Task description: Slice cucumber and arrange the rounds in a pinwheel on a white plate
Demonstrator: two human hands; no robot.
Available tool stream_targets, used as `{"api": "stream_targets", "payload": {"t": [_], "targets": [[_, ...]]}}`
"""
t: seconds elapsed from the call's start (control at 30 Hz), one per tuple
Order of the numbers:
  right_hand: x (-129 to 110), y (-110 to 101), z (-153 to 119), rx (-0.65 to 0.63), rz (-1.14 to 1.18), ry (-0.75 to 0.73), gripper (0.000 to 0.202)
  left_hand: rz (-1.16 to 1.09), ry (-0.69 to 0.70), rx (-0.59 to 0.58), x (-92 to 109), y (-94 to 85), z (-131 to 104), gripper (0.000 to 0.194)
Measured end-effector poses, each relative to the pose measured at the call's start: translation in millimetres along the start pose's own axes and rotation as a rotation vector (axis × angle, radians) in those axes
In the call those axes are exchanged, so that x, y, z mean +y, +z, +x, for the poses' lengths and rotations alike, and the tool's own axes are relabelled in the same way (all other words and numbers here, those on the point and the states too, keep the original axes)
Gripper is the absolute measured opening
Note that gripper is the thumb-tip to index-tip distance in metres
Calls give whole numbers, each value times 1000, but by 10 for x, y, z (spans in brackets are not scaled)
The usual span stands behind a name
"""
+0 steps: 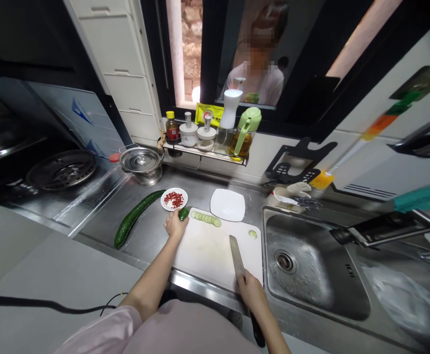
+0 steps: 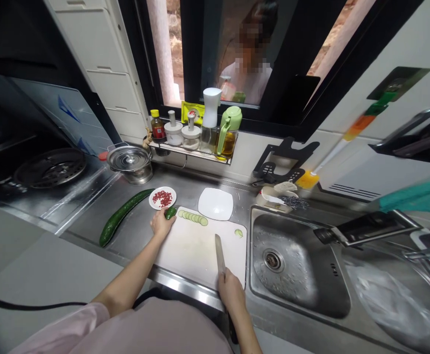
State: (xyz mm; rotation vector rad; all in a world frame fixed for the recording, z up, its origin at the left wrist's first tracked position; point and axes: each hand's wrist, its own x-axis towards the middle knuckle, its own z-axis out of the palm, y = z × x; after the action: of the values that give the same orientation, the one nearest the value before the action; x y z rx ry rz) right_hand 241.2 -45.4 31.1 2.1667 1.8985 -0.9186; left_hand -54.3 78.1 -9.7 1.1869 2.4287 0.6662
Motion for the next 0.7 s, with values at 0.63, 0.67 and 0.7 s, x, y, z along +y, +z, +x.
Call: {"api": "stream_targets", "payload": {"t": [0.63, 0.67, 0.7], "targets": [[-44, -44, -64, -43, 11, 50, 34, 57, 351, 100, 227, 135, -420, 41], [-46, -46, -66, -47, 7, 54, 34, 58, 424, 36, 288, 187, -466, 35], [-47, -45, -65, -48, 4, 54, 35, 59, 478, -20, 353, 239, -503, 32]]}}
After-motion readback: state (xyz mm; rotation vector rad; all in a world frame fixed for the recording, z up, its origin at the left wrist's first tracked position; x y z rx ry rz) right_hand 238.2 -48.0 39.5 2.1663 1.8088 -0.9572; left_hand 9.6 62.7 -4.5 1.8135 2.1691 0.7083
